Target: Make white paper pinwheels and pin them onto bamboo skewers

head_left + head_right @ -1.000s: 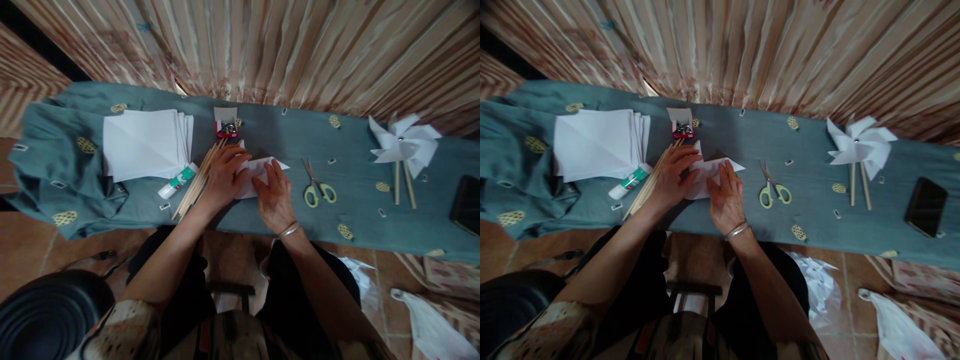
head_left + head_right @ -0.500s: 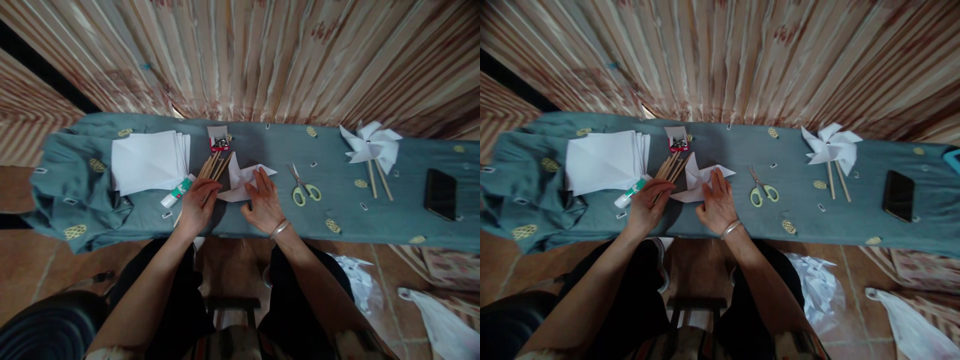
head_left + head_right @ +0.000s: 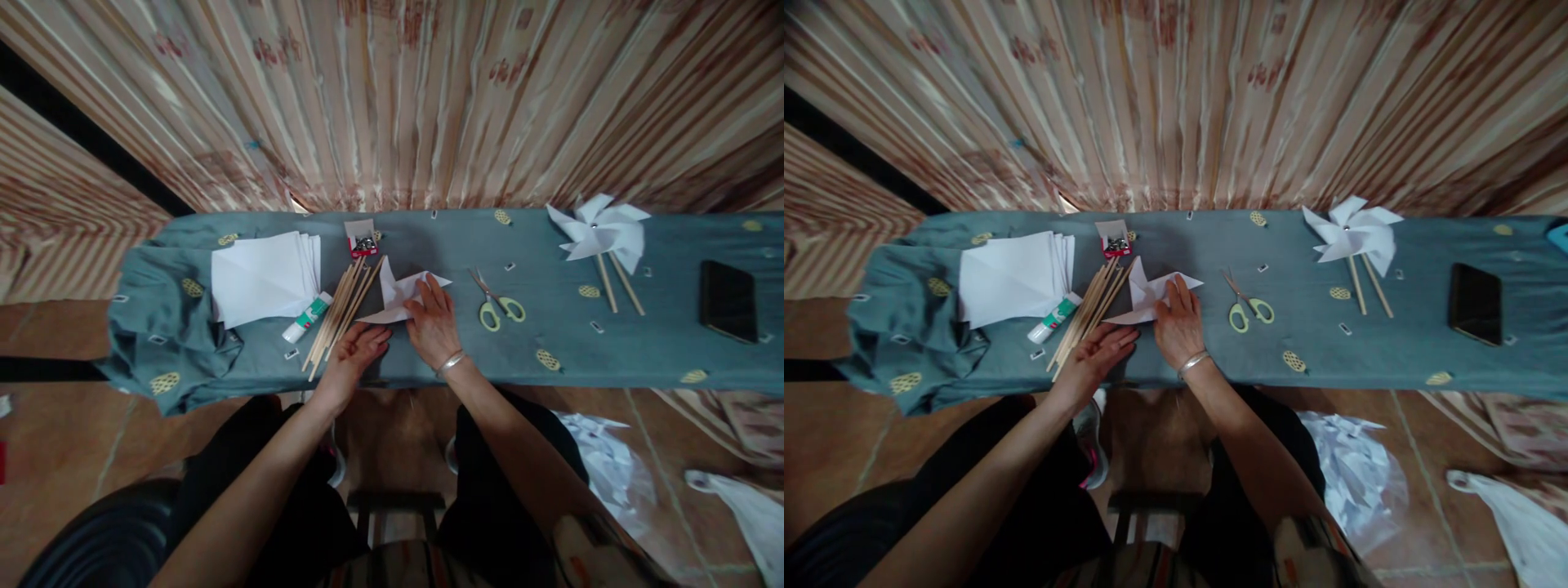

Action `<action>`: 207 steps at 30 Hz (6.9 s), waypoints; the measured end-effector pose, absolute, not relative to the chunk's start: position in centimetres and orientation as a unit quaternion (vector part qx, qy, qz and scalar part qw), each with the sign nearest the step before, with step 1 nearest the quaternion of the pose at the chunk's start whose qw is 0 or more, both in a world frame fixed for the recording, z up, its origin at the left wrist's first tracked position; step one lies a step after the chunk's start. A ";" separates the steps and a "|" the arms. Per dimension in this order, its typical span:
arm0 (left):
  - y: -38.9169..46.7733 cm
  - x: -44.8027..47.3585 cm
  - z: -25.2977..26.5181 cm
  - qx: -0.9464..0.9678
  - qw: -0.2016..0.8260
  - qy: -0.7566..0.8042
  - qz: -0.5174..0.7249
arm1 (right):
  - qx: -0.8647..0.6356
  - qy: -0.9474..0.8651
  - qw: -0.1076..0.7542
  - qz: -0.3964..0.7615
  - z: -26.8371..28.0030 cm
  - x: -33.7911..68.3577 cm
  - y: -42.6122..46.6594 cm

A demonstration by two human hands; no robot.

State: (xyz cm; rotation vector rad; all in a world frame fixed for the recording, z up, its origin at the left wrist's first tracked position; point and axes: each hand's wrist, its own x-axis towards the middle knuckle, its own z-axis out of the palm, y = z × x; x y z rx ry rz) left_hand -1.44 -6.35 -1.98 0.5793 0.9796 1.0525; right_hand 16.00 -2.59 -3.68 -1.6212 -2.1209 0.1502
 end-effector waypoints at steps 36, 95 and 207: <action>-2.8 3.1 -0.4 0.113 0.783 0.363 0.493 | -0.587 -0.740 0.321 0.065 -4.5 16.4 -2.7; -2.0 0.9 0.3 0.281 0.585 0.409 0.642 | -0.551 -0.775 0.310 -0.020 -1.9 11.3 -5.5; -3.9 0.6 -0.1 0.457 0.557 0.522 0.457 | -0.537 -0.450 0.568 0.431 0.4 20.5 -2.0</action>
